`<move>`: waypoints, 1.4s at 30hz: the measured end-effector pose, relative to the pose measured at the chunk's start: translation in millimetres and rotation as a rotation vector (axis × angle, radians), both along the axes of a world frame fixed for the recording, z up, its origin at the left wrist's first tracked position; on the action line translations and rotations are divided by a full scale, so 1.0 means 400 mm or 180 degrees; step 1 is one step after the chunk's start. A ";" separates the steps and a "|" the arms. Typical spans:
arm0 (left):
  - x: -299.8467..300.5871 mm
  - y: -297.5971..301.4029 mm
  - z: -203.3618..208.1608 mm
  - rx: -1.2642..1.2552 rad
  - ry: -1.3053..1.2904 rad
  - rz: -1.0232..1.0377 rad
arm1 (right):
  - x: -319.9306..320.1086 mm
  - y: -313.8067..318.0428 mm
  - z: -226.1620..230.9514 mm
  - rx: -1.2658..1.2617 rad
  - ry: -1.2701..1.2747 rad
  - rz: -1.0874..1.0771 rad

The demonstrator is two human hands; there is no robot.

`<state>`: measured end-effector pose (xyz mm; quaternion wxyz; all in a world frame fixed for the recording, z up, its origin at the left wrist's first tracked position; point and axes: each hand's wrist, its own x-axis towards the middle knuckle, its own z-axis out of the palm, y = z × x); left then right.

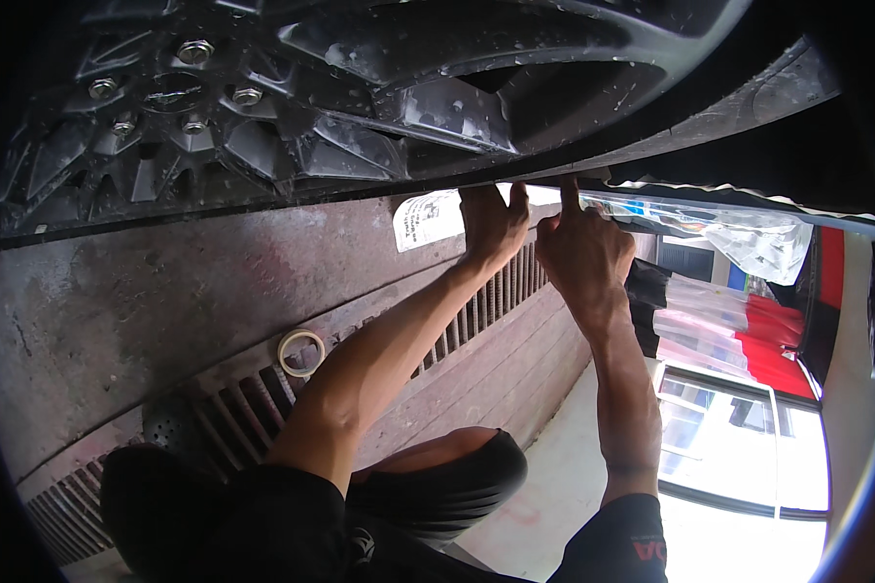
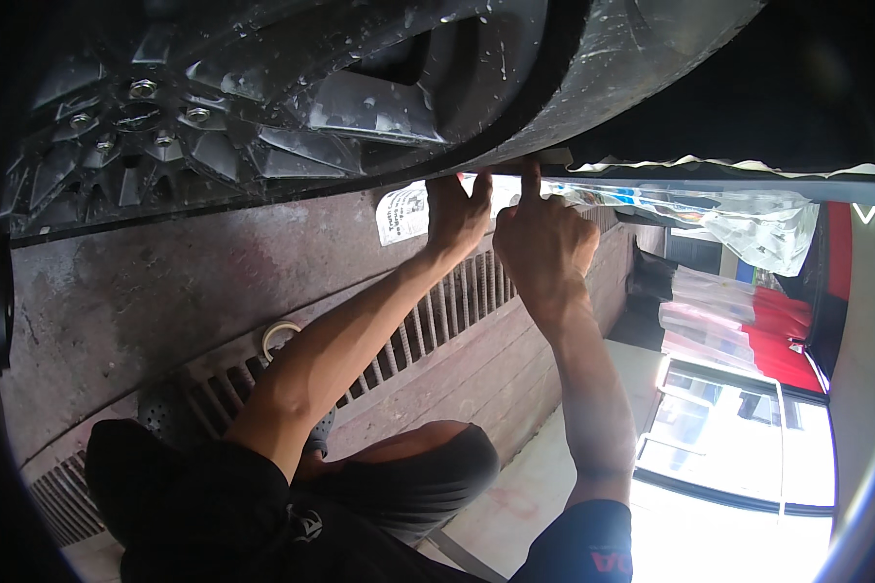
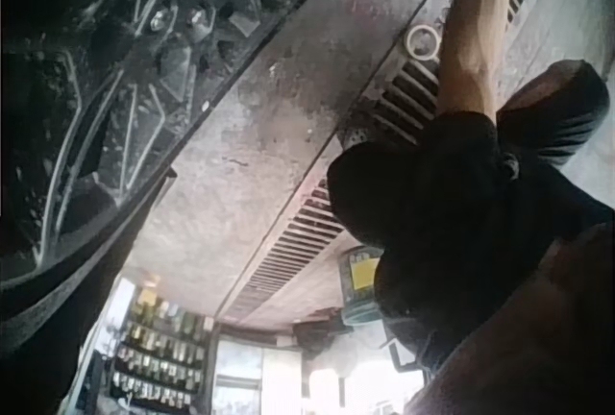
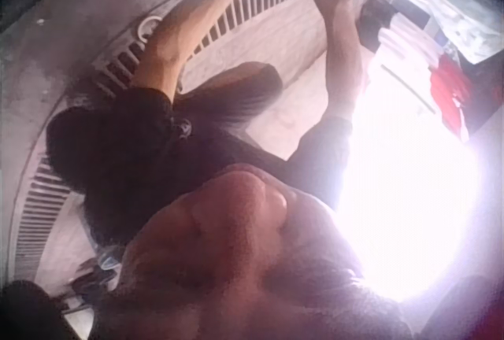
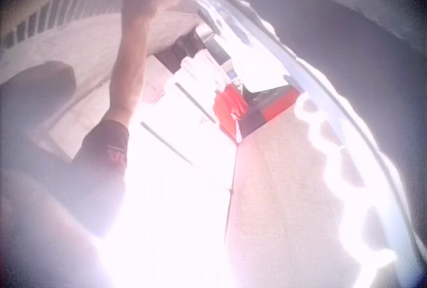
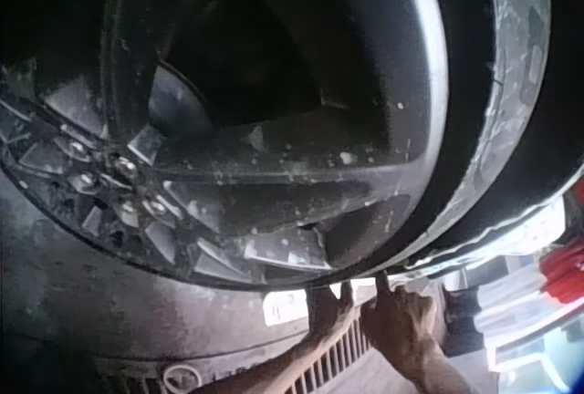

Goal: The person applies masking tape around the wheel arch of a car and then places newspaper over the wheel and lower fender to protect the area. The person uses tape to secure the newspaper in place.

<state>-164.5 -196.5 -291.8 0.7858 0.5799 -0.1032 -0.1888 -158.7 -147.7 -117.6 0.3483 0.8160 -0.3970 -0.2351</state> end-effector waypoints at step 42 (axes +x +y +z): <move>0.101 -0.006 0.177 -0.1750 -0.1306 0.0256 | -0.185 0.283 -0.056 0.1454 -0.1712 -0.1286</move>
